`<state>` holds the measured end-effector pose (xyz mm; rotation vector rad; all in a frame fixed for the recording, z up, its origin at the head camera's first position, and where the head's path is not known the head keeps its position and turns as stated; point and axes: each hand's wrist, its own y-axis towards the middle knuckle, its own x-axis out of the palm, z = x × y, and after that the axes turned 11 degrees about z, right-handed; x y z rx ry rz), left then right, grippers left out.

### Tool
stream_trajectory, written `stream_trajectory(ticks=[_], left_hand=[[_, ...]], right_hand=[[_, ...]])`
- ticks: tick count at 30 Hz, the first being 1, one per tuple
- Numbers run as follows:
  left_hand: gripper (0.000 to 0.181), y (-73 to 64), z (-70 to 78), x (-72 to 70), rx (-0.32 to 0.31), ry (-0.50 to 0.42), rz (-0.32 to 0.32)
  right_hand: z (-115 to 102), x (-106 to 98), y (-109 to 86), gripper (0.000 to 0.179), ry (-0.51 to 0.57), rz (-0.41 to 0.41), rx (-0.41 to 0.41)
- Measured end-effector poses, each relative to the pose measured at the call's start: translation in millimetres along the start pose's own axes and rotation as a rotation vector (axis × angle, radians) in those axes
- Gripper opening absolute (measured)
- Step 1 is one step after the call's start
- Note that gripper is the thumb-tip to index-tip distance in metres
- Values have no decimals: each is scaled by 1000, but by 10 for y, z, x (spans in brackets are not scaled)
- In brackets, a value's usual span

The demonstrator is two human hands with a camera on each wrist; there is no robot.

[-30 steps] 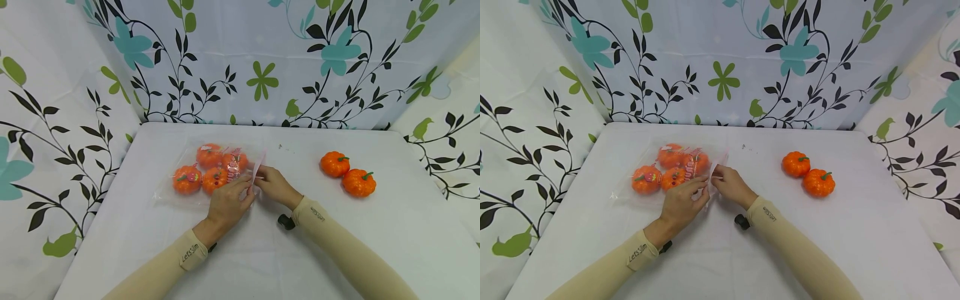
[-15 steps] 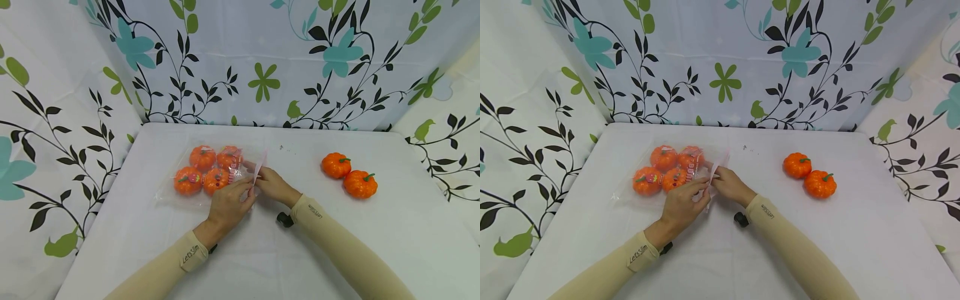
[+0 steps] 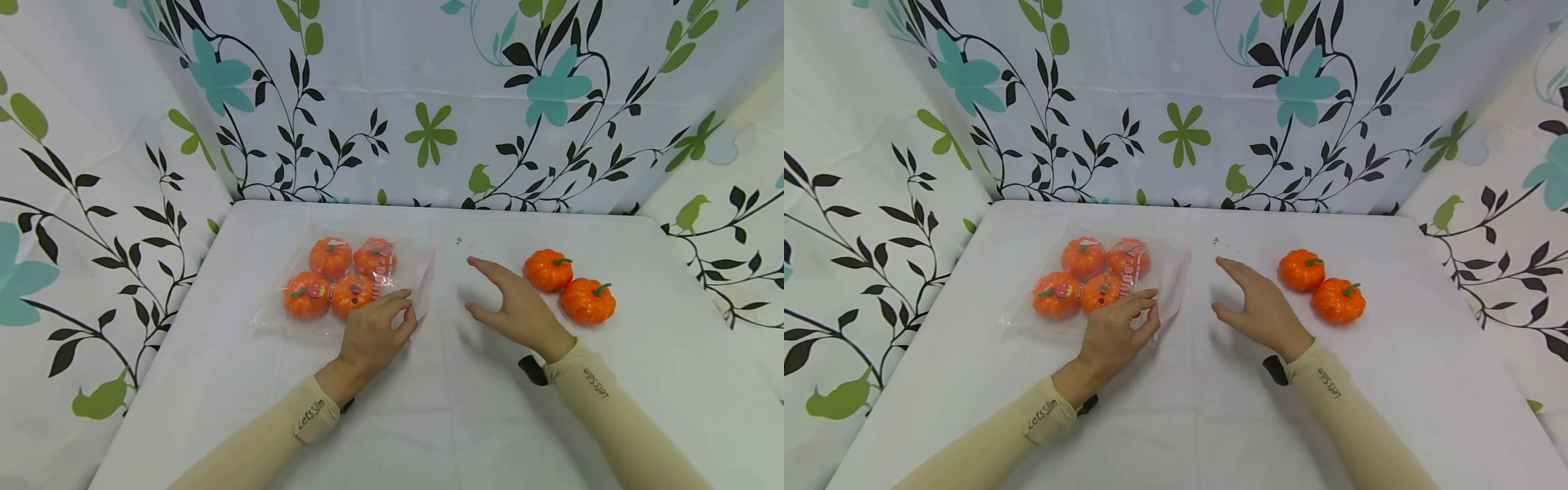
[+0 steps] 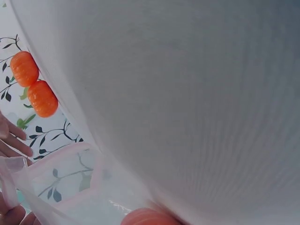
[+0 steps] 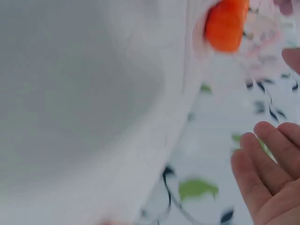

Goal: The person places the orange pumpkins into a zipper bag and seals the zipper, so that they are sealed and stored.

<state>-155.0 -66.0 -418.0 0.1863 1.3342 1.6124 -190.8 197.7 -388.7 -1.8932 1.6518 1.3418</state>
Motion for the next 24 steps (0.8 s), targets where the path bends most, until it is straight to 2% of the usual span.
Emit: stream_trajectory(ticks=[4,13,18,24], left_hand=[[6,-10,-4,17,-10,-8,-6],[5,-8,3,24,-6,-6,-6],[5,-4,11,17,-7,-6,-6],[5,-20,10,9,-12,-1,-12]], right_hand=[[117,-318,-142,88,-118,39,37],[498,-891,-405,128,-209,106,183],[714,-1042,-519,138,-224,102,309],[968,-1072,-596,141,-209,63,406]])
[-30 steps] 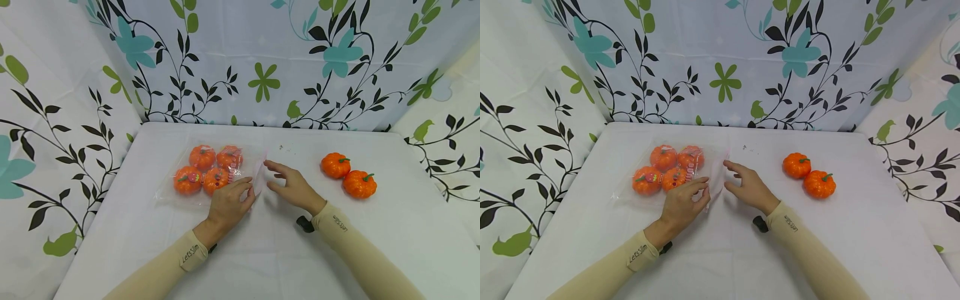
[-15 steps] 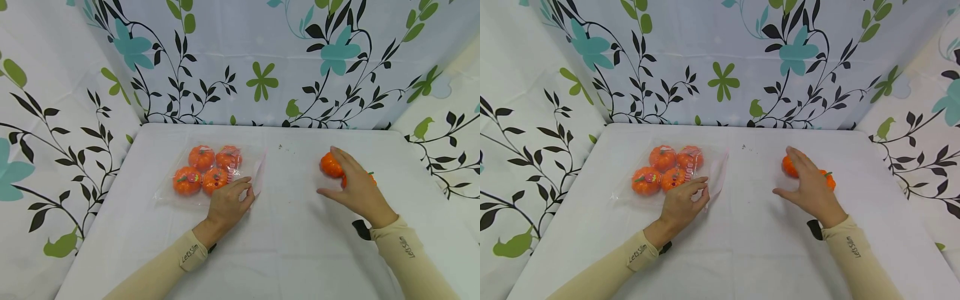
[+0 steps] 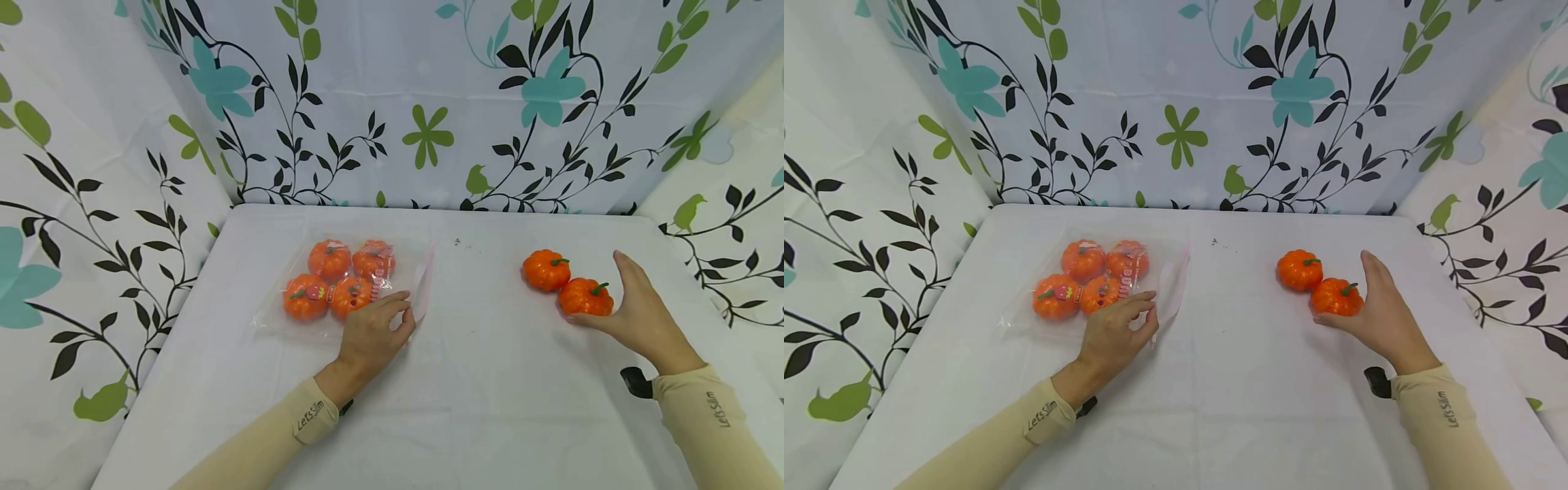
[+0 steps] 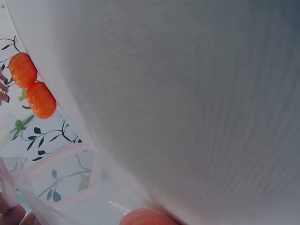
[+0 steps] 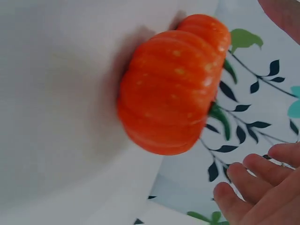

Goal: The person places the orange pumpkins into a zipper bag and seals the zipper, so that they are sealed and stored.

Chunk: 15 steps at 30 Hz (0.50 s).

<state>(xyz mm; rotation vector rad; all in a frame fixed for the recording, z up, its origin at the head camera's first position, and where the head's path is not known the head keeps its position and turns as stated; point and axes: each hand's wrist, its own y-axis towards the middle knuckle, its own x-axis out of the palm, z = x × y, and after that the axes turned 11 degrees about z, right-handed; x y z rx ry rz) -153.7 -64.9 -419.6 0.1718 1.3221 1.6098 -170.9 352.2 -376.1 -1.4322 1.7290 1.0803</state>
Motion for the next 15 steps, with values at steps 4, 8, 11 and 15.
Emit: stream_trajectory(ticks=[4,8,11,15], left_hand=[[5,-13,-1,5,-7,-10,-5],[4,-20,-2,5,-8,-12,-7],[4,-21,-4,1,-6,-7,-4],[4,-20,-2,-6,-6,2,-4]], right_hand=[[143,49,14,141,-1,-49,73],[223,97,6,138,40,-114,139],[257,128,0,135,68,-145,161],[280,163,-1,131,70,-173,184]])
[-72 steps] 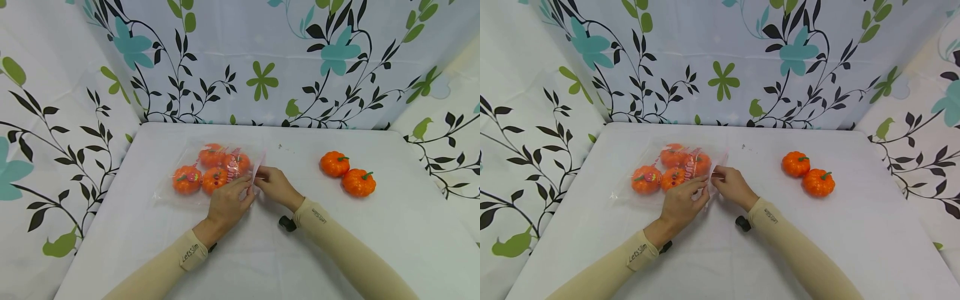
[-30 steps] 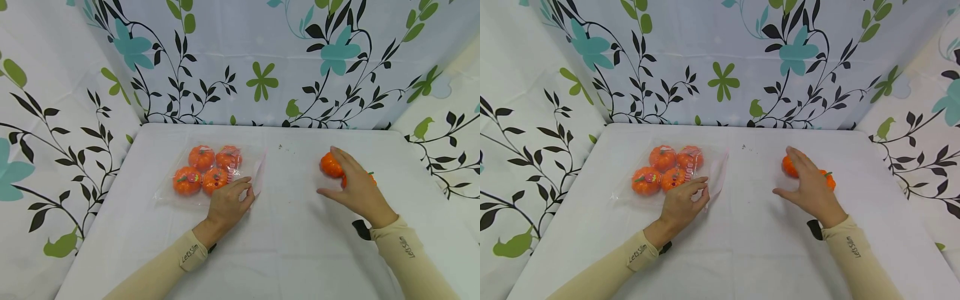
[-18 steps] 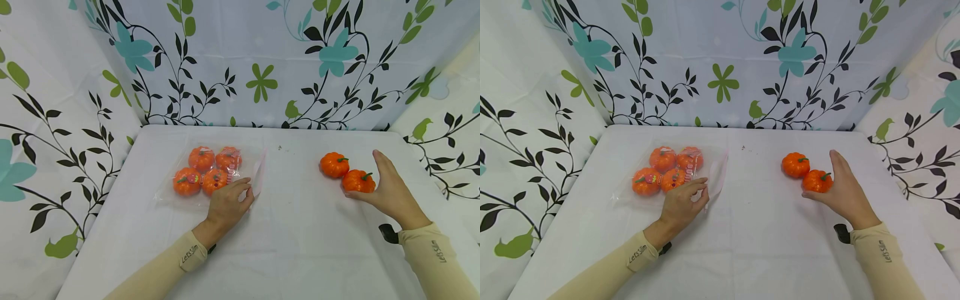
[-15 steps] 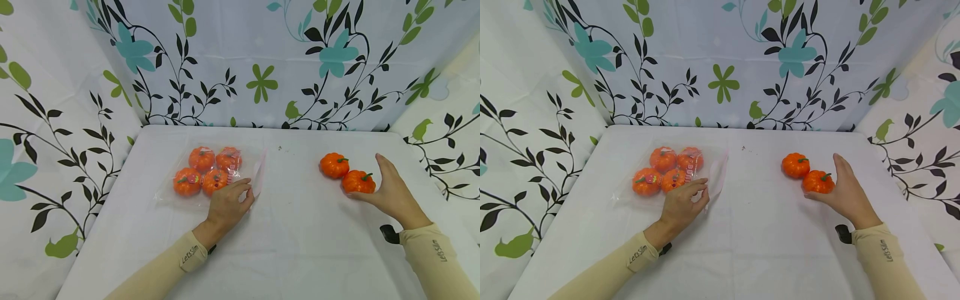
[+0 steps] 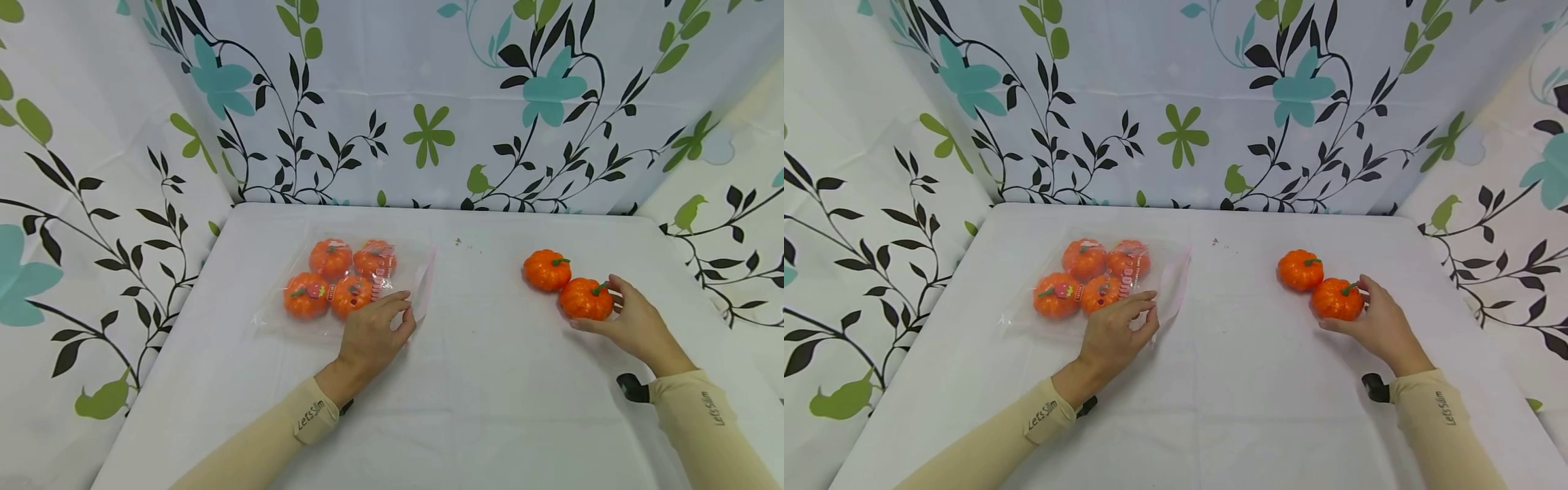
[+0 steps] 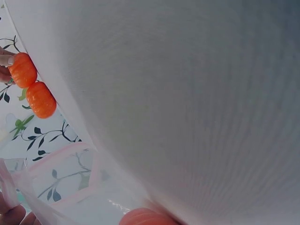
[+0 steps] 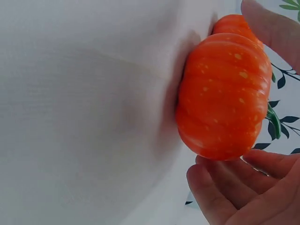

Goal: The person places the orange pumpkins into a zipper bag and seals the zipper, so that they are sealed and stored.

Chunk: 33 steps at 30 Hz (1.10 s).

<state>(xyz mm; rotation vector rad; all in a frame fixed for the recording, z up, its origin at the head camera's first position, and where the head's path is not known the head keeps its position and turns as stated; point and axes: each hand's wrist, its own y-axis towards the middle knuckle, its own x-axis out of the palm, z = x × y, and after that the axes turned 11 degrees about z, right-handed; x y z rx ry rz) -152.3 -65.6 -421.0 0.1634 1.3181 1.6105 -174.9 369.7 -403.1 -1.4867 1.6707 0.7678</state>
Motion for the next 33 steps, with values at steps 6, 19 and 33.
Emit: stream_trajectory(ticks=[6,19,33], left_hand=[[4,5,4,2,-3,9,-7],[6,6,8,3,4,22,-2],[5,-4,14,-4,-6,19,0]], right_hand=[[14,44,-14,128,-13,12,21],[-210,74,-109,103,97,-33,-12],[-1126,487,-188,85,388,-190,-235]])
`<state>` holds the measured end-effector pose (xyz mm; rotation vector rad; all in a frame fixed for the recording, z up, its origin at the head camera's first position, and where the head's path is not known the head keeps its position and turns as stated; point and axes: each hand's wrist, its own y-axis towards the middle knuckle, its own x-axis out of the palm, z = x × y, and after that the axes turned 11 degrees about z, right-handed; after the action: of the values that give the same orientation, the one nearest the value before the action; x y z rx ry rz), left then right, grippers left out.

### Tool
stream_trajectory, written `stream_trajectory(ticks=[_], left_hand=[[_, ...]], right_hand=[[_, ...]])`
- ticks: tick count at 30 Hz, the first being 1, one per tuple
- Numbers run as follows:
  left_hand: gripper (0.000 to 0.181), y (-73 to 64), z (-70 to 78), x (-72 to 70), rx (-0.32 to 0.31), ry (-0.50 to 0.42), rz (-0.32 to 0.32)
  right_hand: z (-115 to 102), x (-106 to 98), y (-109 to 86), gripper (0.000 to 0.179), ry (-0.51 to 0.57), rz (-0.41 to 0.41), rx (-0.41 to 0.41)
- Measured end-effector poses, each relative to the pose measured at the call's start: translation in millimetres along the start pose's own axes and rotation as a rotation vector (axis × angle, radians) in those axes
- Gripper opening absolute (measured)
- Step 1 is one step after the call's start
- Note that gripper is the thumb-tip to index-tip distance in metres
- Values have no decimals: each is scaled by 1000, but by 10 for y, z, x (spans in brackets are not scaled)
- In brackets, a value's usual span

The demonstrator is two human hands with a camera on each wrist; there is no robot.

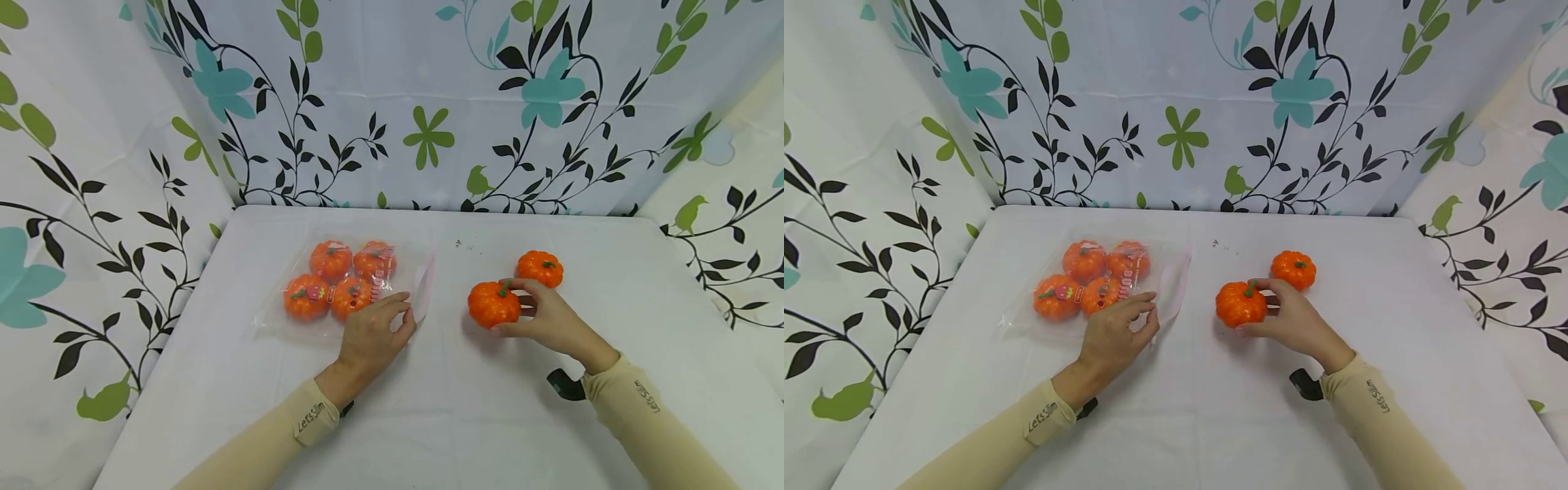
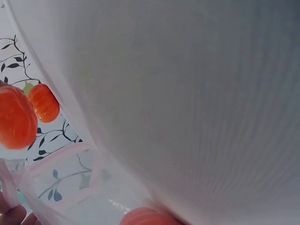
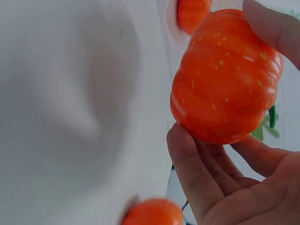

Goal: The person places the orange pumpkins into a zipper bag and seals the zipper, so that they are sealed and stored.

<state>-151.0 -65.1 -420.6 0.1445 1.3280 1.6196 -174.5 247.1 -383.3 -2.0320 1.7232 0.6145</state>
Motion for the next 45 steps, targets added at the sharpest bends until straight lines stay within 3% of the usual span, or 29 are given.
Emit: stream_trajectory(ticks=[10,19,28,34,45], left_hand=[[5,7,7,-15,9,-19,9],[7,2,-14,-16,23,-13,17],[14,-2,-44,-26,54,-23,49],[15,6,-39,-26,65,-9,52],[13,5,-35,-27,80,0,63]], right_hand=[[-209,514,241,85,27,-39,-60],[-381,910,411,83,63,-55,-61],[-436,1093,536,71,86,-98,-69],[-471,1200,591,54,71,-139,-117],[-530,1373,667,64,134,-180,-128]])
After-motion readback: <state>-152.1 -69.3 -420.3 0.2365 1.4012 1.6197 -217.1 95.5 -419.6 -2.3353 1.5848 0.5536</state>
